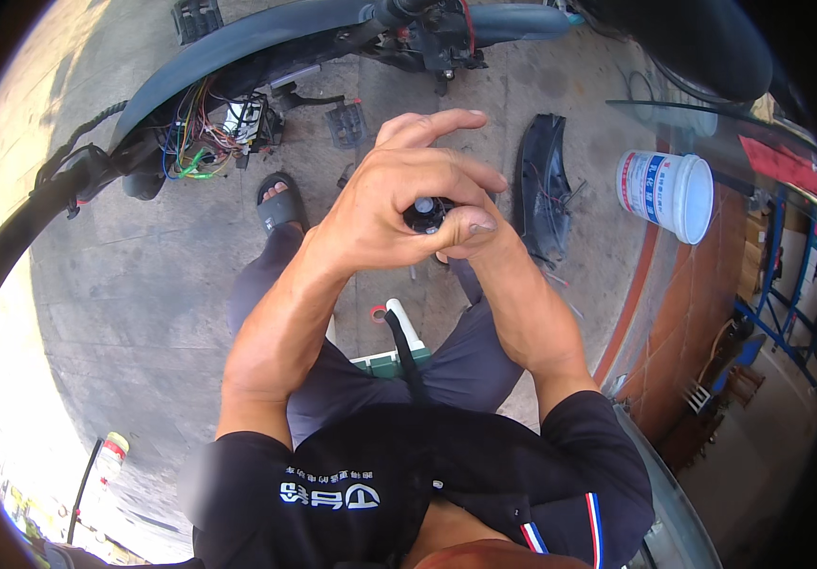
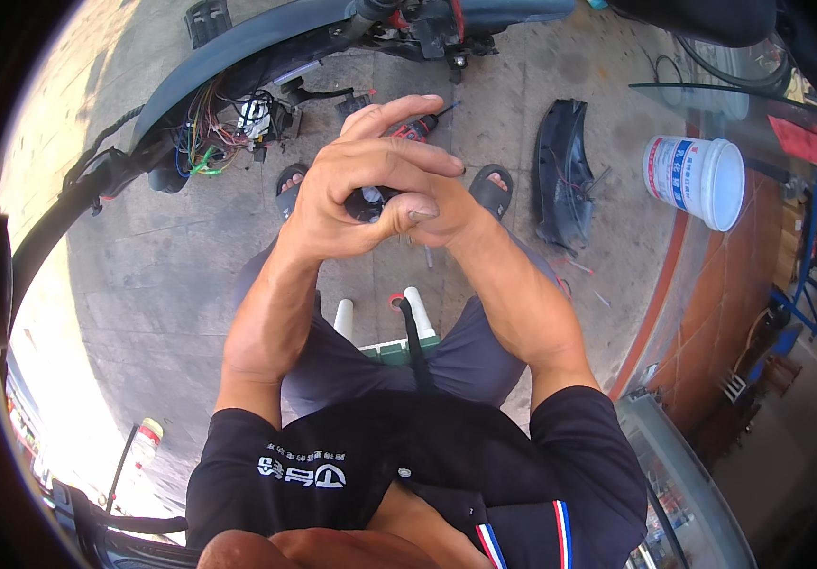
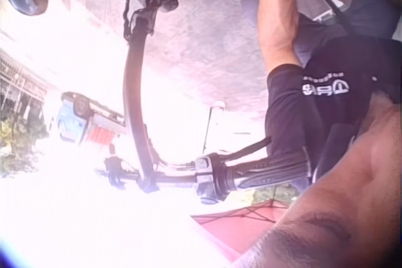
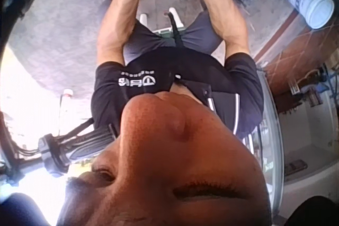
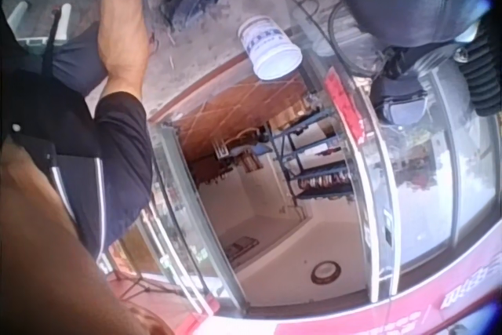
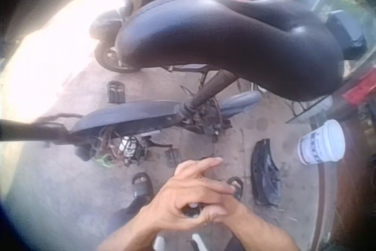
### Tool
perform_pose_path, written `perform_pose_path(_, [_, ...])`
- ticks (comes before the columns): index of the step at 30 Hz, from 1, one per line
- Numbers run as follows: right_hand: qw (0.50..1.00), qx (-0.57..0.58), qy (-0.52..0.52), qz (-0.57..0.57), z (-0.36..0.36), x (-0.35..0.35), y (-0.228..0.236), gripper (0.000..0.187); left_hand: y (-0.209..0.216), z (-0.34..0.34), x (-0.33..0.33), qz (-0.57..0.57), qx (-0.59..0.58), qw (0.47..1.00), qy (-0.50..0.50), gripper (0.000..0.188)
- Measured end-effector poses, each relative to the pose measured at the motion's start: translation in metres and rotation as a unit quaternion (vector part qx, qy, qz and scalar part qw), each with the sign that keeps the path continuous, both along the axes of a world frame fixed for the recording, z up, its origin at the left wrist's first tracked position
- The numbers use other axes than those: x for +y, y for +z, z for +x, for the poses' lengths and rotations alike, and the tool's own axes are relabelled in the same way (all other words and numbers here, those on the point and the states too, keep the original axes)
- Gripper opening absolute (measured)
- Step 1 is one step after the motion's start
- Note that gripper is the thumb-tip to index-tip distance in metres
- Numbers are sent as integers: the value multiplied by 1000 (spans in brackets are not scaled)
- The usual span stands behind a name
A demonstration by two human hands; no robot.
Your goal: The person sits and assembles a small cylindrical electrical component by hand, inserting a coiled wire and a metal tube into the housing. They repeatedly open and close the housing to check fit and alignment, then place the assembled unit on the floor.
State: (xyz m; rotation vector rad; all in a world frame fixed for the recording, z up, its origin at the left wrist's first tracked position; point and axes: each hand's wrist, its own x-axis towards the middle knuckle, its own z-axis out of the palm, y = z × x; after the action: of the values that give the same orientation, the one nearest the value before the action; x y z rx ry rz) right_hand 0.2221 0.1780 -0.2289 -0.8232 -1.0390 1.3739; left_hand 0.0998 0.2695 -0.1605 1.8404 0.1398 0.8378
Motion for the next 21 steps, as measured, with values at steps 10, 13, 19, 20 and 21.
perform_pose_path(10, [985,158,10,-72,-3,0,16,51,-6,13,-16,11,-23,990,137,11])
perform_pose_path(13, [978,187,25,-91,0,2,22,53,-5,9,-11,2,-18,992,126,20])
perform_pose_path(19, [977,161,38,-134,6,-2,35,59,1,3,-5,-28,-24,997,62,7])
perform_pose_path(20, [977,166,36,-130,6,-1,35,59,2,2,-5,-27,-23,998,54,7])
perform_pose_path(21, [977,166,31,-129,4,-1,35,59,2,2,-6,-27,-23,998,45,7])
